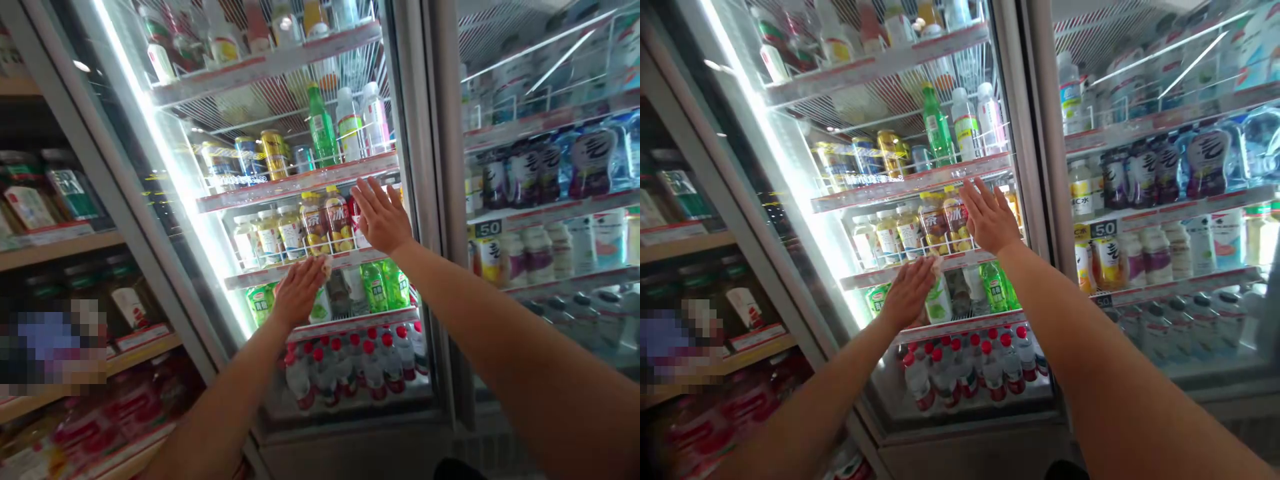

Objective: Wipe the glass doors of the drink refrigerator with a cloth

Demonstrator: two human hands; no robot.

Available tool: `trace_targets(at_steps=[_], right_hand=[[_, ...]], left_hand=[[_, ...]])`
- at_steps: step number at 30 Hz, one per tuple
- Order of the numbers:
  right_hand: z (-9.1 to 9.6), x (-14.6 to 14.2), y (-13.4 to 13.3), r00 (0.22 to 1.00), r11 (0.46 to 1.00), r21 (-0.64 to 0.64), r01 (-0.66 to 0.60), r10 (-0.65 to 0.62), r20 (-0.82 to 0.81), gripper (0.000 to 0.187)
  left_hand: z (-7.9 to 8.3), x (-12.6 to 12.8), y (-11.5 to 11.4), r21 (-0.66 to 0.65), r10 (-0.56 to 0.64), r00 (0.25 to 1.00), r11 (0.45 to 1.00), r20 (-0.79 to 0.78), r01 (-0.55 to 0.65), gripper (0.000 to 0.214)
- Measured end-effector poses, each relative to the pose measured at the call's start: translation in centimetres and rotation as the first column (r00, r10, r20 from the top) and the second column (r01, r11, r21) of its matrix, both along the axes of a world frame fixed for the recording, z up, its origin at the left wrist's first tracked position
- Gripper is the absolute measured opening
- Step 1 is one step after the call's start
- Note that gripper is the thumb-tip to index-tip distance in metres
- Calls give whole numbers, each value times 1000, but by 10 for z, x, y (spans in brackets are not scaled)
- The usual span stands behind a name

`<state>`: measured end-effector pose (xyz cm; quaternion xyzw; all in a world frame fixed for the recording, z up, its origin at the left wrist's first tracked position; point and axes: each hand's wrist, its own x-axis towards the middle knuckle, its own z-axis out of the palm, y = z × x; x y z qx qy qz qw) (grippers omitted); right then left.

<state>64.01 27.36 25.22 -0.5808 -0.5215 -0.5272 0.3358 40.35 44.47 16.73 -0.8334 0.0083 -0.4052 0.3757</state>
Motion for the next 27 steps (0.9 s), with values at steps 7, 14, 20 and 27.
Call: trace_targets(at_steps=[7,14,20,27], right_hand=[[1,0,-1,1000,1000,-6,1,-1,3,63],[0,3,1,1000,1000,-7,-22,22,17,68],[0,2,0,999,999,-6,-38,38,10,68],[0,4,3,999,999,13,-44,44,18,63]], left_hand=[[98,14,5,-337,160,879,941,450,1,63],[9,-2,0,-87,28,997,996,74,-22,60],[109,7,3,-448,231,834,894,502,22,61],[47,10,-11,-390,105,934,920,342,40,60]])
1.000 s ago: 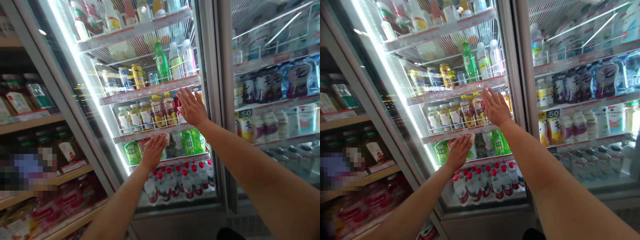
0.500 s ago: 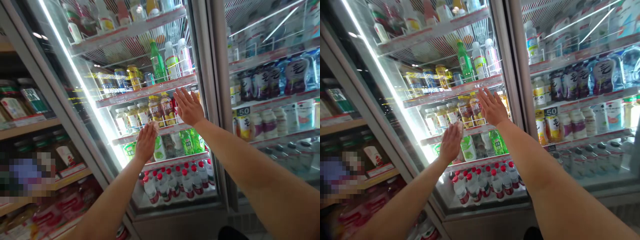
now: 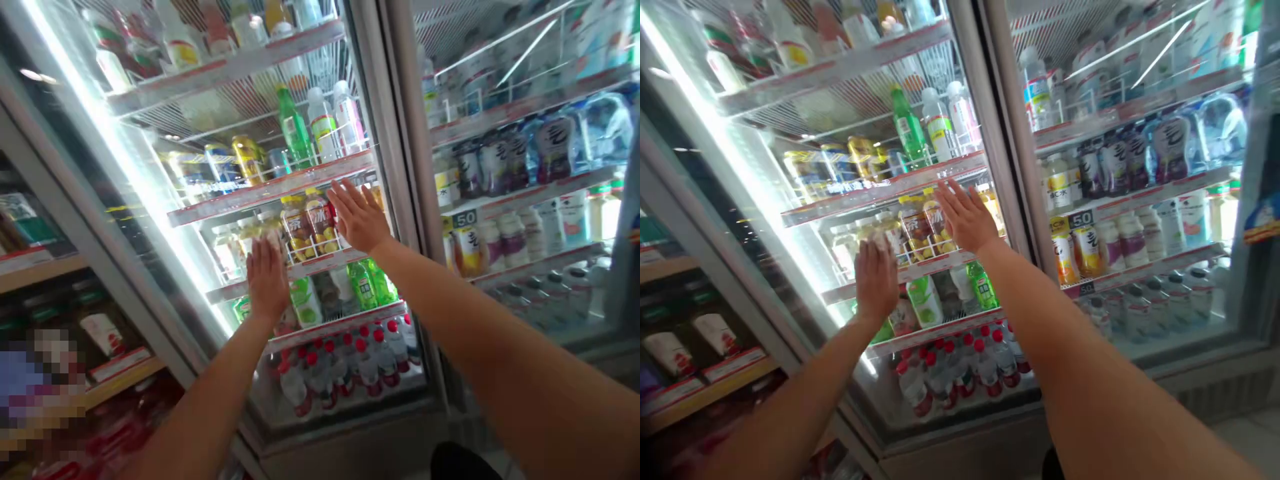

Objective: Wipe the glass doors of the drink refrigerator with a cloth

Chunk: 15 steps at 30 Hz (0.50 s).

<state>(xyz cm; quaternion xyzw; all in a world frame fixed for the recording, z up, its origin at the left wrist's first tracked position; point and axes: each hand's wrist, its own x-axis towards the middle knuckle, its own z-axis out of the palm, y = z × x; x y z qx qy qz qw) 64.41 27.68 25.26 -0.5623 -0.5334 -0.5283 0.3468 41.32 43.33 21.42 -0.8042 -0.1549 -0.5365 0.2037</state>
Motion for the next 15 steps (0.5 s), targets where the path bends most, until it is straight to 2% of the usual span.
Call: trace_targets(at_steps=[2,3,4,5,7,9,10,11,12,13,15], right_hand=[[2,1,0,1000,1000,-6,20,-20,16,63],[2,2,1,999,999,-14,35,-35,16,62],[3,3,1,999,998,-26,51,-50,19,62],[4,4,1,997,997,-30,69,-68,24,61],[5,5,1,995,994,-33,99,-98,32,60],[5,5,0,992,992,-41,122,-121,33,59],[5,4,-1,991,990,-50,132,-131,30,60],[6,2,-3,989,988,-61,144,-142,26,60],[6,1,-4,988,985,-71,157,-155,22,61],[6,0,-5,986,983,-79,169,-168,21,61],[7,-1,-7,983,979,-87,185,-184,20,62]], left_hand=[[-23,-8,4,214,-53,952,969,-301,122,57],[-24,-10,8,286,-50,914,942,-402,177,58],[-19,-11,12,324,-45,909,926,-415,193,58],[-6,-10,14,333,-41,908,923,-417,194,59],[30,-4,12,265,-50,967,957,-250,118,62],[67,6,1,82,-62,997,994,-55,67,67],[79,12,-5,0,-67,997,998,27,67,69],[84,18,-11,-60,-66,993,996,93,72,70],[82,24,-15,-87,-61,988,993,141,74,71],[72,30,-18,-86,-57,986,994,156,71,72],[39,38,-20,3,-67,994,998,91,67,71]])
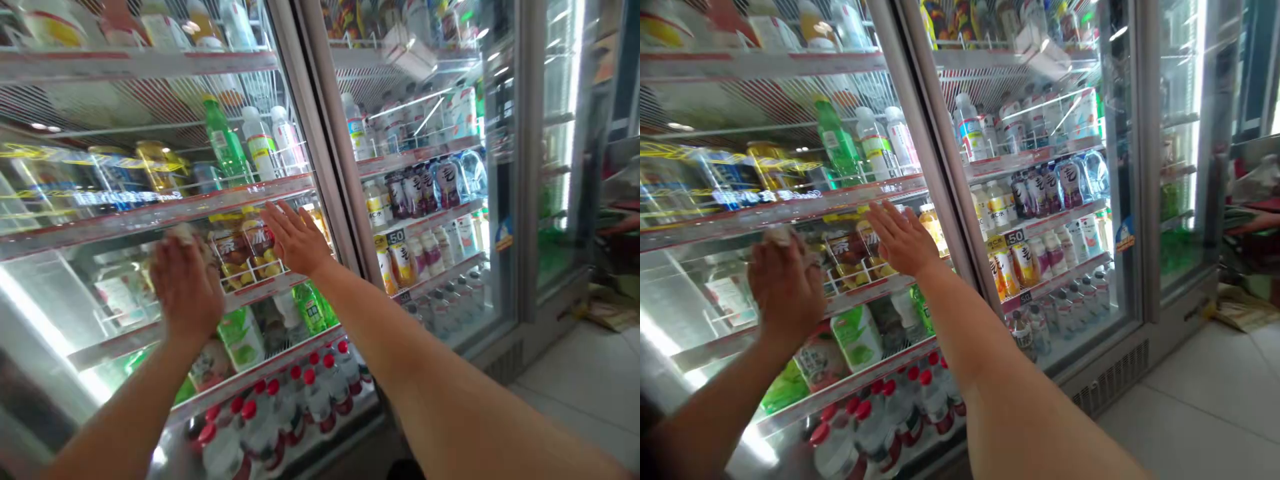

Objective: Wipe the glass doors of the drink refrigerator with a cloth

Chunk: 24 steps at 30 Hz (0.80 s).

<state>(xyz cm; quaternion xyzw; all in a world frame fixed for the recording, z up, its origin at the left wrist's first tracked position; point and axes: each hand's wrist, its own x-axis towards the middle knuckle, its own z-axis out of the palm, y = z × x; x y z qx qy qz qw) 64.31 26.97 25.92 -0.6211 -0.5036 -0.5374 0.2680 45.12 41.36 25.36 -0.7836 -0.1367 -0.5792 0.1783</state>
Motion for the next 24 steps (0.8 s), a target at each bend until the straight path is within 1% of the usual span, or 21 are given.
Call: trace_targets(at_steps=[2,3,4,5,6,7,10,11,12,13,14,15,16,17,18,19,20,21,22,23,24], right_hand=[[0,0,0,1000,1000,-7,1,-1,-5,63],[0,0,0,1000,1000,-11,-2,2,-8,64],[0,0,1,1000,1000,-12,-5,5,-11,65],[0,0,1,1000,1000,-11,-8,8,-10,65],[-1,0,2,1000,1000,-7,-11,11,-7,65],[-1,0,2,1000,1000,0,-13,13,-4,65],[-1,0,2,1000,1000,23,-12,12,6,63],[-1,0,2,1000,1000,26,-12,12,8,63],[-1,0,2,1000,1000,27,-14,14,9,62],[-1,0,1,1000,1000,25,-17,17,8,62],[-1,0,1,1000,1000,21,-20,20,5,62],[0,0,1,1000,1000,16,-23,23,2,62],[0,0,2,1000,1000,11,-26,26,0,62],[0,0,2,1000,1000,7,-27,27,-1,63],[0,0,2,1000,1000,6,-28,28,0,63],[0,0,3,1000,1000,7,-29,29,5,63],[0,1,3,999,999,13,-30,30,11,63],[-1,1,4,999,999,24,-32,32,20,63],[-1,2,5,999,999,38,-35,33,29,62],[-1,2,6,999,998,51,-37,35,38,61],[-1,3,6,998,997,60,-40,37,47,61]], left_hand=[[-35,3,4,180,-32,977,981,-210,71,68],[-46,2,6,259,-33,952,959,-303,115,67],[-50,1,9,317,-23,934,937,-358,144,65],[-47,0,11,348,-11,931,926,-364,147,63],[-37,-1,11,344,-5,945,931,-328,124,62],[-21,-2,11,310,-2,965,947,-262,86,61],[34,3,3,106,-5,999,994,-42,9,65],[46,7,-1,41,-10,1000,999,4,9,66],[51,10,-5,-4,-13,999,1000,34,13,67],[49,14,-8,-21,-12,999,1000,48,13,68],[38,16,-10,-4,-10,999,1000,43,10,69],[22,19,-11,54,-12,1000,998,4,12,69],[1,20,-11,135,-2,999,991,-51,9,68],[-20,20,-9,262,-15,983,963,-183,64,65],[-41,19,-5,376,-23,930,911,-368,171,66],[-56,18,-1,434,-6,866,864,-500,256,67],[-66,16,3,472,6,815,818,-579,329,64],[-67,14,7,485,17,776,789,-631,377,61],[-61,11,10,487,19,766,783,-642,388,58],[-48,9,11,484,9,789,794,-614,368,56],[-31,8,11,467,-11,843,829,-537,308,56]])
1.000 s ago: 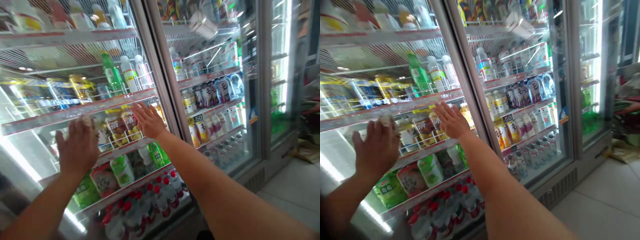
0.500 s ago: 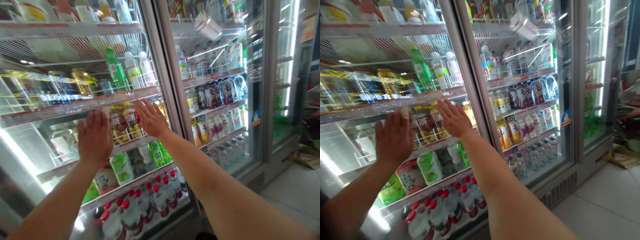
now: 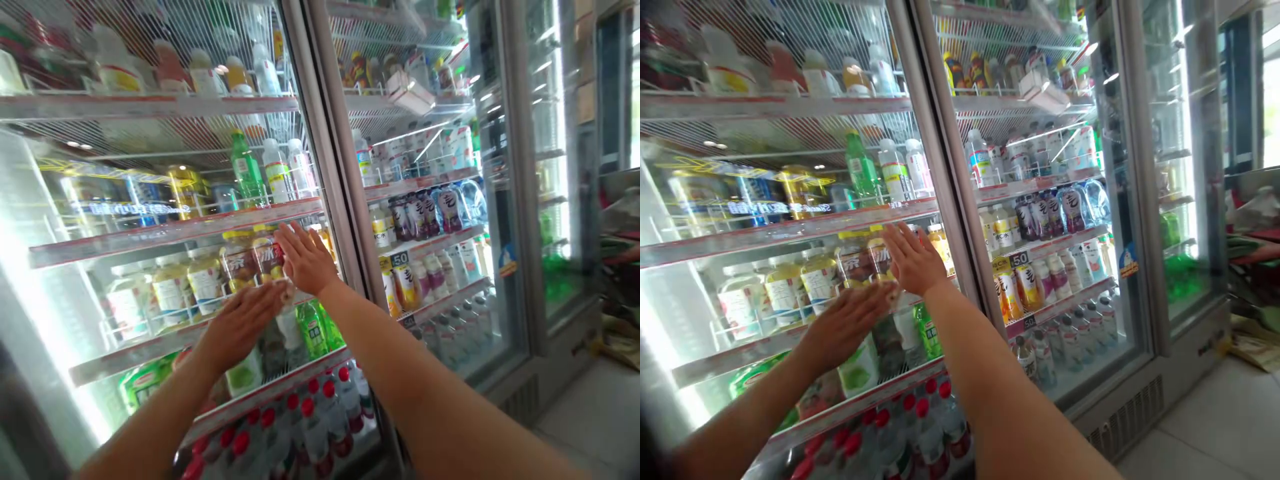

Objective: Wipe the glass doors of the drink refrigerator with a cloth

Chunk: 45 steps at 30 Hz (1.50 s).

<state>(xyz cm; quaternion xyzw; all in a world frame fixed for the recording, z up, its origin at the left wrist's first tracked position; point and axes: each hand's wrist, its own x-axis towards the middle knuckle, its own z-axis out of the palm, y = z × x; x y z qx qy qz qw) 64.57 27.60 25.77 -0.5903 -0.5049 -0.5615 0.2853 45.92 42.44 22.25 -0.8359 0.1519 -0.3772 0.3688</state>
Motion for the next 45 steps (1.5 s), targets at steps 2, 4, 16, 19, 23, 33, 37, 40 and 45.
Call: trace_targets(at_steps=[2,4,16,19,23,33,37,40,45], right_hand=[[0,1,1,1000,1000,8,-2,2,8,60],[0,0,0,1000,1000,5,-4,4,2,61],[-2,-3,-3,998,998,5,-57,57,-26,62],[-2,-3,-2,998,999,10,-53,53,-35,64],[-3,-2,-2,998,999,7,-52,53,-31,64],[-2,-2,-3,998,998,17,-61,61,-13,60],[-4,-1,-2,997,997,20,-77,77,-13,60],[-5,0,-1,996,996,23,-83,84,-15,63],[-7,1,-1,996,996,30,-83,84,-6,63]], left_hand=[[38,-1,-4,-203,88,954,979,286,-30,59],[63,1,-9,-383,206,842,924,499,1,64],[-41,-42,21,67,77,996,995,-40,-74,60],[6,-41,22,-179,191,944,973,269,-145,66],[42,-27,13,-500,370,736,864,567,-49,68],[-73,-59,30,56,64,993,997,-94,-59,57],[-23,-68,39,-144,193,965,975,177,-169,60],[17,-54,32,-476,371,770,874,519,-100,63],[26,-17,15,-659,488,573,742,658,125,62]])
